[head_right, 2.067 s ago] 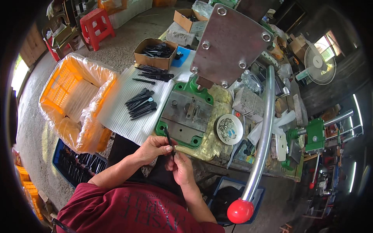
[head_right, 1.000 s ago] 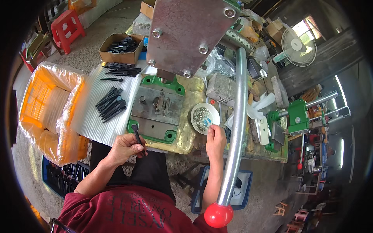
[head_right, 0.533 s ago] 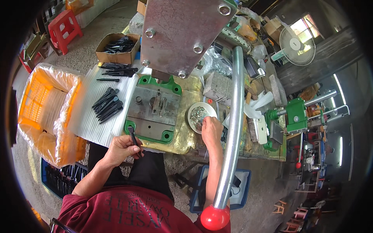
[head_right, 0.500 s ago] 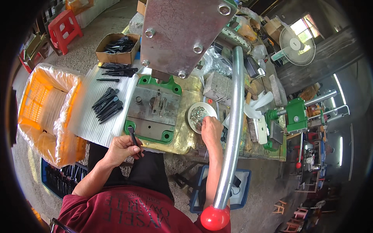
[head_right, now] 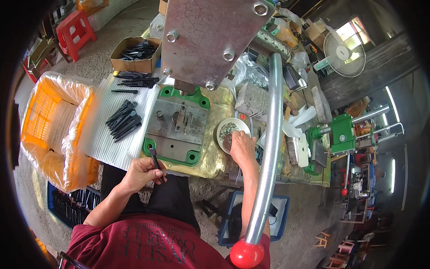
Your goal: The person inserts pins into plastic components by hand, presses them using a manual press machine, and places the assembled components into a storage bin.
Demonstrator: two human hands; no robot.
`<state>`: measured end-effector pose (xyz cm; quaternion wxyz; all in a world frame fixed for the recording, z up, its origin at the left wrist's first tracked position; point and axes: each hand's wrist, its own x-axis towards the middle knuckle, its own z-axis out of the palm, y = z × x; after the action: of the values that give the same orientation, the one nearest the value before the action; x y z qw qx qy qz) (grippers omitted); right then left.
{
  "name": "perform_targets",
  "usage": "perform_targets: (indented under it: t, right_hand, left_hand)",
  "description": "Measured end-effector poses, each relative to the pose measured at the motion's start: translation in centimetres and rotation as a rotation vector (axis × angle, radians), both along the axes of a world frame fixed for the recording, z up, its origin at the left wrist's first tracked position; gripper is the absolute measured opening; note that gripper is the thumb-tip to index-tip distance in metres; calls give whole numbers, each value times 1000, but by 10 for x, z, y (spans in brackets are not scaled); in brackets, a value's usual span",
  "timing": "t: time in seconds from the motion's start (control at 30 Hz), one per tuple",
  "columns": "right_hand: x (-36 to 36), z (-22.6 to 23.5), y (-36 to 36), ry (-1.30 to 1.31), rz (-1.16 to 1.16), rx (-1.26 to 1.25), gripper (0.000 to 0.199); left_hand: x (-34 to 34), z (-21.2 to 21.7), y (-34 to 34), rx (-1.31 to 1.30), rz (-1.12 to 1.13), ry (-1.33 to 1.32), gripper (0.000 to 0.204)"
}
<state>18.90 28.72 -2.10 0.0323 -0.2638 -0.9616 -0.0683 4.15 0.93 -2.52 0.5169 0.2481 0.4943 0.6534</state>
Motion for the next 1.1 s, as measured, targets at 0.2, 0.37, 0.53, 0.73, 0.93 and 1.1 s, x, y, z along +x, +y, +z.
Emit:
perform_targets:
  t: [0.2,0.37,0.53,0.73,0.93,1.1]
  right_hand:
    - [13,-5,4,262,-51,-195,7]
    - [21,-8,4,587,-114,-461,4]
    - [26,-13,10,896,-190,-1099,9]
    - [24,-10,5,673,-132,-490,12]
    - [18,-7,0,416,87,-236,7]
    - [14,-4,2,252,159,-154,6]
  left_hand:
    - [0,0,-2,-6,12,1,10]
    - [2,1,-3,-16,-8,8,13]
    - [4,0,-2,-5,-11,4,13]
    - [5,0,-2,-30,16,17,10]
    - [7,-1,-1,-42,14,15,10]
    - [7,-5,-1,-27,24,26,9]
